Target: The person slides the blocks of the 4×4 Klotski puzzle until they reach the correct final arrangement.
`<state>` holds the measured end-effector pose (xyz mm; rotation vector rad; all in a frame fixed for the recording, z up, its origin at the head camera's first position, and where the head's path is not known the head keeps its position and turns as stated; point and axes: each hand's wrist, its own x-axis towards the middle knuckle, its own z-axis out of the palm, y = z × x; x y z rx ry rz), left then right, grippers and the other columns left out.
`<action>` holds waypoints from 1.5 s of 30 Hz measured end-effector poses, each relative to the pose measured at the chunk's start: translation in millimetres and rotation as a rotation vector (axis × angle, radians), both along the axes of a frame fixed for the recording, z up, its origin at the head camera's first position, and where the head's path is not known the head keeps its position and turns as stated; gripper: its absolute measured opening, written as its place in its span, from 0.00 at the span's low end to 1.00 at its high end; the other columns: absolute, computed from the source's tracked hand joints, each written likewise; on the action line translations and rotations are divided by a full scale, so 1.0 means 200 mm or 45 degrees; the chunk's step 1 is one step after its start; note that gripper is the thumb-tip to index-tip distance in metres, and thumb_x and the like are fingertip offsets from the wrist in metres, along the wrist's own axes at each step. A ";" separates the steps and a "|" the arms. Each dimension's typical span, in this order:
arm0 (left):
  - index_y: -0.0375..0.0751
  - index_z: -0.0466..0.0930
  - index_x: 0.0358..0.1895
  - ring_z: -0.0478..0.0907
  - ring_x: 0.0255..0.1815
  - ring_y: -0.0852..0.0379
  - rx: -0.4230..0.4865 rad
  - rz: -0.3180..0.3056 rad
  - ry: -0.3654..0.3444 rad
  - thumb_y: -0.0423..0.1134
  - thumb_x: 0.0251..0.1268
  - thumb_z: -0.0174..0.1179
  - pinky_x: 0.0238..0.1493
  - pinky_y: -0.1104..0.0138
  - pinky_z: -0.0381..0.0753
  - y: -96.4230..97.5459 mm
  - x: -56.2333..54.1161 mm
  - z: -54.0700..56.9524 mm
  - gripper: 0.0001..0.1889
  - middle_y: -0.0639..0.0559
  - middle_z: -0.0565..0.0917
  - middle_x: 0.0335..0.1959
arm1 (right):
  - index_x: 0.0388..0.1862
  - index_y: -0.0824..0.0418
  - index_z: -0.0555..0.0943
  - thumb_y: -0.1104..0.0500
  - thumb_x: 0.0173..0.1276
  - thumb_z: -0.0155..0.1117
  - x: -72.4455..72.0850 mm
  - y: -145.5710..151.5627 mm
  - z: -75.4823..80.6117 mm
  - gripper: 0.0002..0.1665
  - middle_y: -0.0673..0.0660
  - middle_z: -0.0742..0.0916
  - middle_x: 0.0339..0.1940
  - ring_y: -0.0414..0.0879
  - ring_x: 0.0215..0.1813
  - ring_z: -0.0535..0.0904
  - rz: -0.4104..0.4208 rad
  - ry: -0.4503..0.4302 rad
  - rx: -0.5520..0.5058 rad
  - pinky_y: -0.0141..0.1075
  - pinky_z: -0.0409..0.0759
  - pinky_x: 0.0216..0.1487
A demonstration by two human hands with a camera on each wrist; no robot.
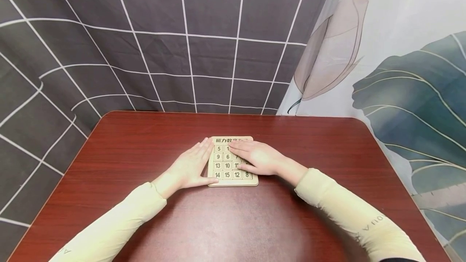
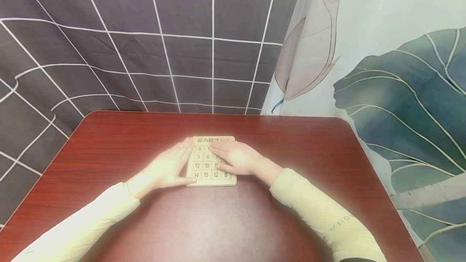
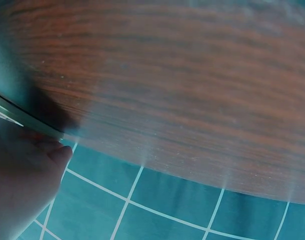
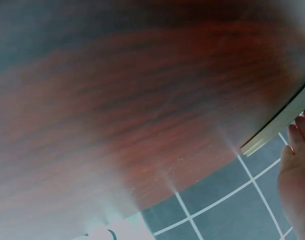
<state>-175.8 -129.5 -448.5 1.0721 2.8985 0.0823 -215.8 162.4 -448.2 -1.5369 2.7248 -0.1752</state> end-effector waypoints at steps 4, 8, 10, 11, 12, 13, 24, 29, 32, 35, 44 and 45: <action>0.22 0.54 0.82 0.55 0.88 0.37 0.001 -0.002 0.004 0.73 0.67 0.59 0.87 0.51 0.60 0.00 0.00 0.00 0.60 0.30 0.59 0.85 | 0.82 0.60 0.70 0.43 0.81 0.58 0.00 0.01 0.00 0.38 0.56 0.73 0.84 0.51 0.85 0.67 -0.012 -0.015 0.001 0.49 0.67 0.85; 0.22 0.54 0.82 0.55 0.87 0.37 0.002 -0.001 0.005 0.73 0.67 0.59 0.87 0.51 0.60 -0.01 0.00 -0.01 0.60 0.30 0.59 0.84 | 0.82 0.60 0.69 0.43 0.81 0.58 0.01 0.03 0.00 0.38 0.56 0.73 0.84 0.51 0.85 0.68 -0.014 -0.016 -0.001 0.50 0.67 0.85; 0.22 0.54 0.82 0.55 0.88 0.37 0.000 0.002 0.003 0.73 0.67 0.59 0.87 0.51 0.60 -0.01 0.00 -0.01 0.60 0.30 0.58 0.85 | 0.82 0.60 0.69 0.42 0.81 0.58 0.01 0.03 0.01 0.38 0.56 0.73 0.84 0.51 0.85 0.68 -0.013 -0.012 0.006 0.49 0.66 0.86; 0.22 0.54 0.82 0.55 0.88 0.37 0.000 0.003 0.002 0.73 0.67 0.58 0.87 0.51 0.60 -0.01 0.00 -0.01 0.60 0.30 0.58 0.85 | 0.82 0.60 0.69 0.42 0.82 0.58 0.01 0.03 0.01 0.38 0.56 0.73 0.84 0.51 0.85 0.68 -0.014 -0.007 0.012 0.49 0.66 0.86; 0.22 0.54 0.82 0.55 0.88 0.37 -0.001 0.005 -0.001 0.73 0.67 0.58 0.88 0.51 0.60 0.00 0.00 -0.01 0.60 0.30 0.58 0.85 | 0.82 0.60 0.70 0.42 0.82 0.58 0.01 0.03 0.01 0.38 0.56 0.73 0.83 0.51 0.84 0.68 -0.015 -0.004 0.015 0.49 0.66 0.86; 0.23 0.54 0.82 0.55 0.88 0.37 -0.002 0.006 -0.004 0.73 0.67 0.58 0.88 0.51 0.59 0.00 0.00 -0.01 0.60 0.30 0.58 0.85 | 0.82 0.60 0.70 0.43 0.82 0.58 0.01 0.03 0.01 0.38 0.56 0.73 0.83 0.51 0.84 0.68 -0.016 -0.001 0.015 0.49 0.66 0.86; 0.23 0.55 0.82 0.55 0.87 0.37 0.000 0.001 0.006 0.74 0.66 0.59 0.87 0.51 0.60 0.00 0.00 -0.01 0.60 0.30 0.60 0.84 | 0.79 0.62 0.73 0.46 0.80 0.61 0.02 0.11 0.03 0.35 0.58 0.77 0.80 0.55 0.83 0.69 -0.023 0.026 -0.016 0.52 0.66 0.85; 0.22 0.55 0.81 0.56 0.87 0.36 -0.004 -0.006 0.011 0.74 0.66 0.59 0.87 0.51 0.60 0.00 0.00 -0.01 0.60 0.29 0.60 0.84 | 0.79 0.62 0.73 0.46 0.80 0.62 0.02 0.12 0.01 0.35 0.58 0.78 0.80 0.57 0.83 0.70 -0.014 0.051 -0.045 0.53 0.68 0.84; 0.22 0.55 0.82 0.55 0.87 0.36 -0.004 -0.006 0.007 0.74 0.67 0.58 0.87 0.51 0.60 0.00 0.00 -0.01 0.60 0.29 0.59 0.84 | 0.78 0.62 0.74 0.46 0.80 0.61 0.01 0.09 0.01 0.35 0.59 0.78 0.79 0.56 0.82 0.71 -0.002 0.048 -0.074 0.53 0.69 0.84; 0.22 0.54 0.82 0.55 0.88 0.36 -0.005 -0.005 0.002 0.74 0.67 0.58 0.87 0.51 0.60 -0.01 0.00 -0.02 0.60 0.30 0.59 0.84 | 0.79 0.61 0.73 0.45 0.81 0.60 0.00 0.03 0.01 0.35 0.58 0.78 0.80 0.52 0.82 0.71 0.007 0.038 -0.063 0.51 0.69 0.84; 0.23 0.54 0.82 0.55 0.88 0.37 -0.001 -0.006 0.007 0.73 0.67 0.58 0.88 0.51 0.60 0.00 -0.01 -0.02 0.60 0.30 0.59 0.85 | 0.81 0.60 0.70 0.43 0.82 0.58 -0.03 -0.12 0.01 0.37 0.57 0.75 0.82 0.51 0.83 0.70 0.041 0.007 0.018 0.46 0.67 0.85; 0.23 0.55 0.82 0.55 0.88 0.37 0.001 -0.005 0.007 0.73 0.67 0.58 0.87 0.51 0.60 0.00 -0.01 -0.02 0.60 0.30 0.59 0.85 | 0.81 0.60 0.70 0.44 0.82 0.58 -0.03 -0.13 0.01 0.37 0.58 0.75 0.82 0.51 0.83 0.70 0.042 0.003 0.022 0.47 0.67 0.85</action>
